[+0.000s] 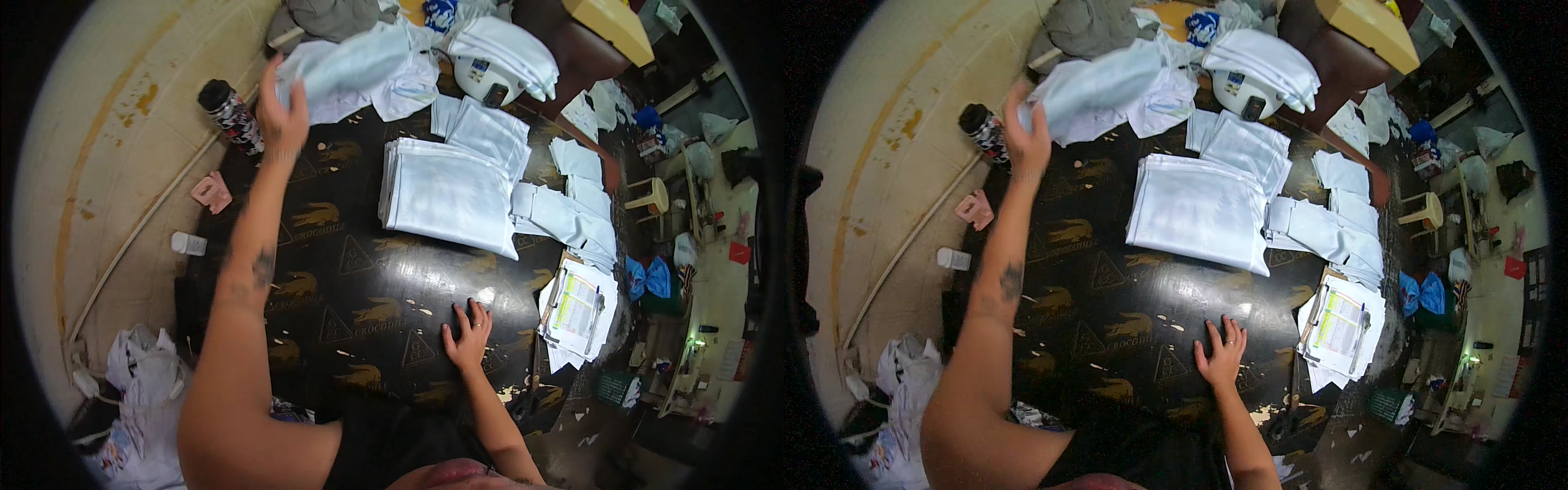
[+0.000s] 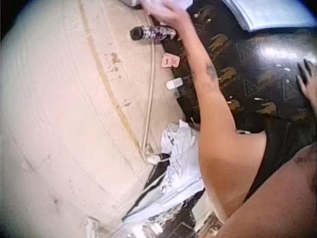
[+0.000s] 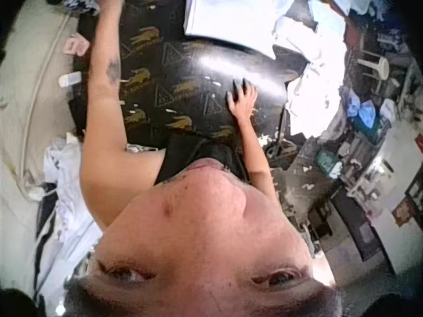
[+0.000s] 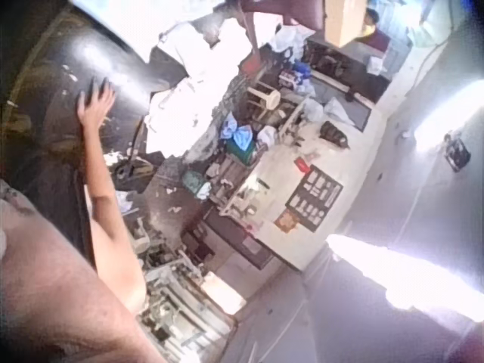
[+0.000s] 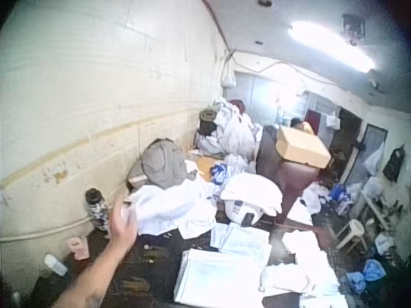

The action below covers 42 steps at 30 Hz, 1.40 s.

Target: The person uses shears to cut white fabric pieces on a table, aligning and trimming them into smaller rectangles. The person repeatedly picks up fabric, positions it, cuts along edges, and stacks the finished pieces.

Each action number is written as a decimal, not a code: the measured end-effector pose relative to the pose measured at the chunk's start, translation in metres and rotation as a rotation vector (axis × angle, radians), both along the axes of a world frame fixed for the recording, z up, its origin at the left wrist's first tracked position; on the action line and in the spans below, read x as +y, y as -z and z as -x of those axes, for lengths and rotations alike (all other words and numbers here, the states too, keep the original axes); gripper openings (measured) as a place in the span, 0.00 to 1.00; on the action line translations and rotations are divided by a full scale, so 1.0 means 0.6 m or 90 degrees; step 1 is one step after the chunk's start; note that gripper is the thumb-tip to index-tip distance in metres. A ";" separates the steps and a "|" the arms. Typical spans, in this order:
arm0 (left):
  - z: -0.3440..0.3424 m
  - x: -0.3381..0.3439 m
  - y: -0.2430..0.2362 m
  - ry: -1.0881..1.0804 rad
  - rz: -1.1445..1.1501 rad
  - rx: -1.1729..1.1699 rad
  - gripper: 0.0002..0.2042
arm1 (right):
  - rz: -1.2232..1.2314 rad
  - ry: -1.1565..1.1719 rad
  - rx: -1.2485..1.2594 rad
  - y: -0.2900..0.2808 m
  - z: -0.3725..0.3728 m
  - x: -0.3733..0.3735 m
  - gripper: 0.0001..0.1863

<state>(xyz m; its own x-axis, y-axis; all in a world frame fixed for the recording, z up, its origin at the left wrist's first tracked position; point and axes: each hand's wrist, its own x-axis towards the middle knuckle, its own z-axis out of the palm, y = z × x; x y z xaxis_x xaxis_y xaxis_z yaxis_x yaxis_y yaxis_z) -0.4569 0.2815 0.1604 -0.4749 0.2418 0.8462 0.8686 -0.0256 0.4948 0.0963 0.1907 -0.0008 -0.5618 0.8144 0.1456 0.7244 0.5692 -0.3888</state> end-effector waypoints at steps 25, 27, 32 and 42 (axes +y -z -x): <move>-0.299 -0.476 -0.153 0.281 0.377 -0.451 0.15 | 0.149 -0.441 0.704 -0.553 0.295 -0.057 0.35; -0.374 -0.566 -0.038 -0.077 0.714 -0.323 0.38 | 0.141 -0.432 0.681 -0.582 0.228 -0.058 0.34; -0.486 -0.720 0.189 -0.243 0.900 -0.532 0.27 | 0.161 -0.407 0.425 -0.602 0.106 -0.062 0.31; -0.441 -0.493 -0.559 0.180 -0.008 0.293 0.14 | 0.022 -0.666 0.183 -0.883 0.212 -0.082 0.33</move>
